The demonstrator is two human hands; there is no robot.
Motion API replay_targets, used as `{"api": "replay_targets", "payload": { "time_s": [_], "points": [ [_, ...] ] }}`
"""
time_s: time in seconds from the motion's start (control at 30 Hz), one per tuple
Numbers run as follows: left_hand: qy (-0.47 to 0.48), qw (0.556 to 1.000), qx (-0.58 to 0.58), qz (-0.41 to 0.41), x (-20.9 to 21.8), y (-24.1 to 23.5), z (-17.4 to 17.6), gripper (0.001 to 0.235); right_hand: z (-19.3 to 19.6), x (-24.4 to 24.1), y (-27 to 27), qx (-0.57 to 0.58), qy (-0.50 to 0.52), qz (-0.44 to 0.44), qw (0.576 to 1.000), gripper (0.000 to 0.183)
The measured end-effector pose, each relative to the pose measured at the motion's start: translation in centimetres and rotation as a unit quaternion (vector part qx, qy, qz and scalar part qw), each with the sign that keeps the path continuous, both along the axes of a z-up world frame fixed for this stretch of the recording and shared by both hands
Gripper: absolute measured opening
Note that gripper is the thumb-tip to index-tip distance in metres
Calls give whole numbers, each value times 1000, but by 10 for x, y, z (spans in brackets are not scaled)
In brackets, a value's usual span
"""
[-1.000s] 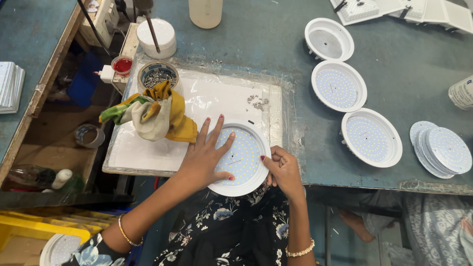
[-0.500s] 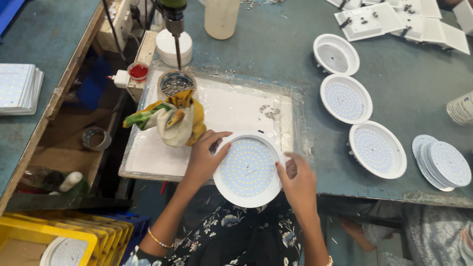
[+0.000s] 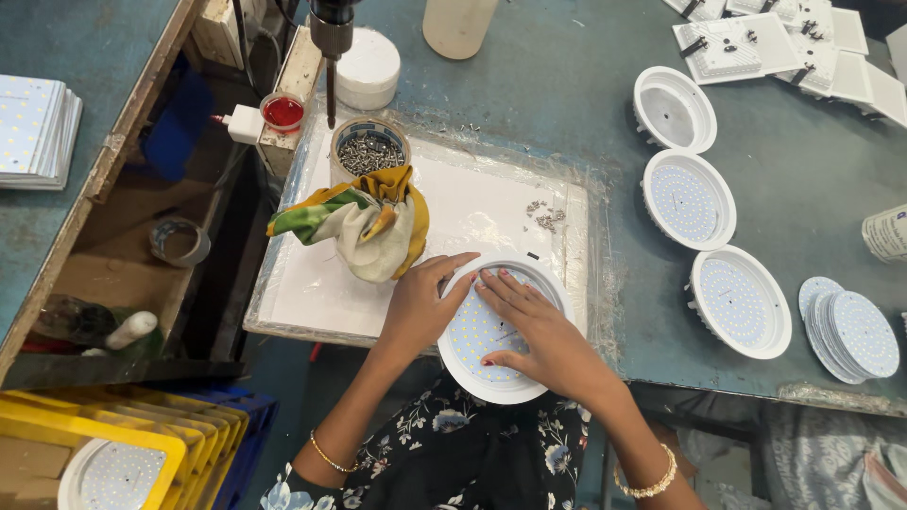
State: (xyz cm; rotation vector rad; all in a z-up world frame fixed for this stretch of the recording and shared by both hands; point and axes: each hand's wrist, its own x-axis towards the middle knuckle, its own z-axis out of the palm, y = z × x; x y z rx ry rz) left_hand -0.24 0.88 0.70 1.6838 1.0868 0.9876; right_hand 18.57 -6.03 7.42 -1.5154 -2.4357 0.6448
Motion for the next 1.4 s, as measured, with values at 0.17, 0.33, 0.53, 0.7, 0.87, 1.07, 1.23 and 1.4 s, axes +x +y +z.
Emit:
{"api": "replay_targets", "payload": {
  "time_s": [0.17,0.33,0.53,0.7,0.87,1.07,1.23,1.4],
  "points": [
    [-21,999,48,0,1,0,-4,32,-15,0,-5,-3,-9,-23,1000,93],
    [-13,999,50,0,2,-1,-4,32,-24,-1,-11,8,-15,-52,998,92],
    [5,1000,21,2,3,-2,1,33,-29,-4,-14,26,-16,-75,997,92],
    [10,1000,27,5,3,-3,5,32,-32,-9,-18,39,-12,-98,994,94],
    [42,999,-20,4,4,-4,5,33,-34,-13,-21,28,-4,-122,992,92],
    [18,1000,21,12,6,-4,7,32,-34,-15,-22,25,1,-137,990,92],
    [35,999,-7,15,6,-5,9,33,-36,-18,-23,18,7,-154,988,93],
    [15,999,24,15,7,-4,4,32,-39,-17,-25,47,19,-142,989,91]
  ]
}}
